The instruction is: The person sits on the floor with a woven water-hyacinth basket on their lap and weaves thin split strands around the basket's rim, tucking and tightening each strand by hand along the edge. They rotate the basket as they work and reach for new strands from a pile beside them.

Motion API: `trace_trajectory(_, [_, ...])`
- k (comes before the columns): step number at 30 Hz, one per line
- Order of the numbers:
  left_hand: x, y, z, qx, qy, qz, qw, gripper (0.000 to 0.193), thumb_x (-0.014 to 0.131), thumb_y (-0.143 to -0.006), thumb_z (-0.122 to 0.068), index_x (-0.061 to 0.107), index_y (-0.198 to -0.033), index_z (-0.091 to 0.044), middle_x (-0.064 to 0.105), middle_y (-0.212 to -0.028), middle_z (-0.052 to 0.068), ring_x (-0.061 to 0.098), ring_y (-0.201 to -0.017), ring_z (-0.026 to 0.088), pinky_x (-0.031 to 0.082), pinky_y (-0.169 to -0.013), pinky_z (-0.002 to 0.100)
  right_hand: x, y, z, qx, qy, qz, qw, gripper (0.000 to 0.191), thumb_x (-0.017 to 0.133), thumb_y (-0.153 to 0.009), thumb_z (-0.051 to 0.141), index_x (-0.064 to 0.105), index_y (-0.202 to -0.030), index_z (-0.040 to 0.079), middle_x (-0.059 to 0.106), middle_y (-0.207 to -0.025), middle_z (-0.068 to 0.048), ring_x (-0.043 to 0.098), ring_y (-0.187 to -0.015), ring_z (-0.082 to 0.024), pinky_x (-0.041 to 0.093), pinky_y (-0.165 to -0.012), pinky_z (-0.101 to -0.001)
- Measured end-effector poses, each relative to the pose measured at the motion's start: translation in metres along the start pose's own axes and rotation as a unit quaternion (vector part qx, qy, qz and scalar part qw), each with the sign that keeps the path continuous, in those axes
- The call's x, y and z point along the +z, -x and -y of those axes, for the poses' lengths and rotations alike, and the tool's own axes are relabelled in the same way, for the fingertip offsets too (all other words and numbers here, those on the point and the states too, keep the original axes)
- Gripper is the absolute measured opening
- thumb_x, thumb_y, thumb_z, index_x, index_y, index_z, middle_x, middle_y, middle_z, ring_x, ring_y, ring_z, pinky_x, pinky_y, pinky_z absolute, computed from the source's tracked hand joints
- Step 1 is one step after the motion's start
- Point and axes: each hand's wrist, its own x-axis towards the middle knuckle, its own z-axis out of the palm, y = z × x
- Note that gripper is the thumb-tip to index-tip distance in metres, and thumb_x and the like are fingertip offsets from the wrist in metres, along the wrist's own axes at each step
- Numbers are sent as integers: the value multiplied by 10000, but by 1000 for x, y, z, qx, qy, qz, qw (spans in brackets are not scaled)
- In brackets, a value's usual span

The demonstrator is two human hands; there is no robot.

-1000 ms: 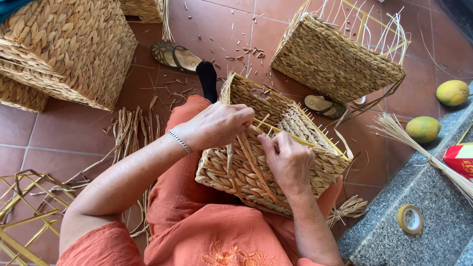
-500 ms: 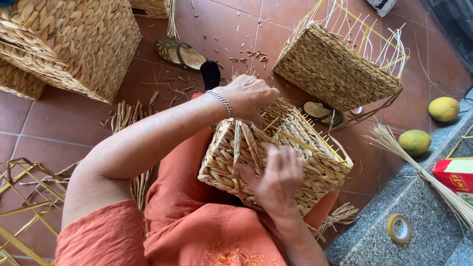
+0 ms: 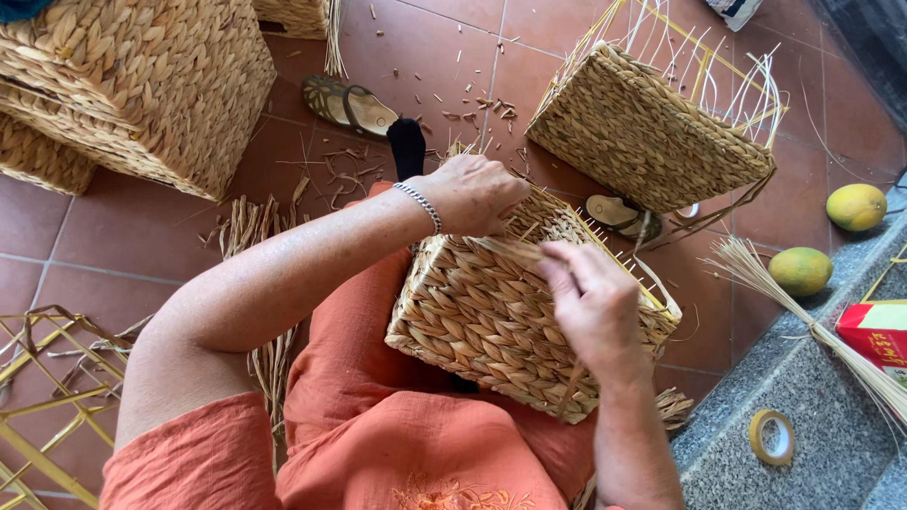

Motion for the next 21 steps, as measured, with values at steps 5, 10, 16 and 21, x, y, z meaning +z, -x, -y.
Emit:
trace_trajectory(5, [2, 16, -5, 42, -14, -42, 998, 185, 695, -773, -80, 630, -944, -53, 685, -792, 137, 694, -759, 370, 526, -632, 497, 4, -8, -11, 127, -2, 47, 991, 167, 820, -877, 172, 741, -954, 47, 760, -830, -97, 731, -700, -188, 571, -621, -334])
trace_trajectory(10, [11, 34, -30, 14, 61, -53, 997, 93, 666, -815, -77, 639, -895, -38, 668, -916, 173, 687, -825, 389, 539, -705, 506, -3, -1, -9, 160, -79, 59, 982, 141, 783, -886, 139, 746, -991, 53, 766, -846, -89, 731, -699, -182, 578, -642, -320])
trace_trajectory(16, [6, 53, -33, 66, 189, -97, 975, 257, 664, -796, -73, 685, -1045, -11, 612, -1077, 191, 663, -927, 397, 541, -806, 485, -15, -6, 21, 18, 40, -48, 998, 126, 795, -906, 39, 717, -1001, 12, 705, -898, -129, 692, -773, -252, 549, -678, -359])
trace_trajectory(21, [0, 58, -39, 64, 183, -56, 980, 284, 760, -779, -218, 709, -997, -44, 594, -1075, 145, 659, -912, 354, 534, -790, 471, -12, -9, 30, -10, -39, -60, 997, 122, 789, -916, 2, 710, -1010, 11, 695, -894, -109, 693, -784, -222, 550, -686, -335])
